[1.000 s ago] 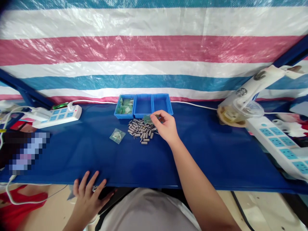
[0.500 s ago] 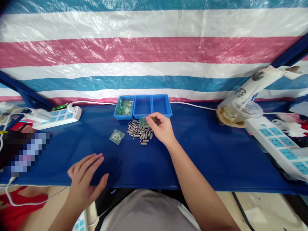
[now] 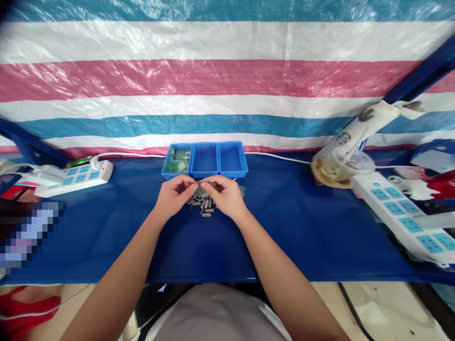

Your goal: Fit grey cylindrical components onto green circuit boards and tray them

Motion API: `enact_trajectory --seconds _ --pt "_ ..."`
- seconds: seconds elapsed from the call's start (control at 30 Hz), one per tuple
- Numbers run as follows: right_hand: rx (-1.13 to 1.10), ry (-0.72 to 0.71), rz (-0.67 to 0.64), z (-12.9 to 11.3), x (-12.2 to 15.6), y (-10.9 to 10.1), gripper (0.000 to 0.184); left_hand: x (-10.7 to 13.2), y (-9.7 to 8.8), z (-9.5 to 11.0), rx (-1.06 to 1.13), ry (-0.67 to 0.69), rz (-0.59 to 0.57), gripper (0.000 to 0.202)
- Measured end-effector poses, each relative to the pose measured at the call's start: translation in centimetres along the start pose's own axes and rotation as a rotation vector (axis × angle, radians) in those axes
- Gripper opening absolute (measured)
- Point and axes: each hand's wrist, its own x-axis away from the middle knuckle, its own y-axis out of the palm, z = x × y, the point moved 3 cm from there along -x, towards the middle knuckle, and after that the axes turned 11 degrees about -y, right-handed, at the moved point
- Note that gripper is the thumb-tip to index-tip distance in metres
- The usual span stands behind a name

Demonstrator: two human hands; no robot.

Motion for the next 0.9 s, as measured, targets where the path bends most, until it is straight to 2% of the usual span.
enact_trajectory --seconds 0.17,0.37,0.6,0.8,0.9 --pt "0.003 0.053 -0.029 0.4 0.3 0.5 0.027 0.8 -0.2 -2.3 0.1 -0.031 0.119 0.025" --pt "0.022 0.09 -0.031 0.7 0.3 0.6 0.029 0.5 -0.7 -2.7 0.113 -0.043 0.172 0.026" --pt "0.068 0.084 0.022 0.8 0.2 0.5 0.024 0.6 -0.8 -3.0 0.096 -0.049 0.161 0.024" --pt "0.111 -0.03 0.046 0.6 0.0 0.1 0.018 0.6 -1.0 -3.1 0.164 -0.084 0.131 0.02" --pt "0.04 0.046 0.027 0.8 0.1 0.2 0.023 0.4 -1.4 -3.0 0.218 -0.073 0.12 0.021"
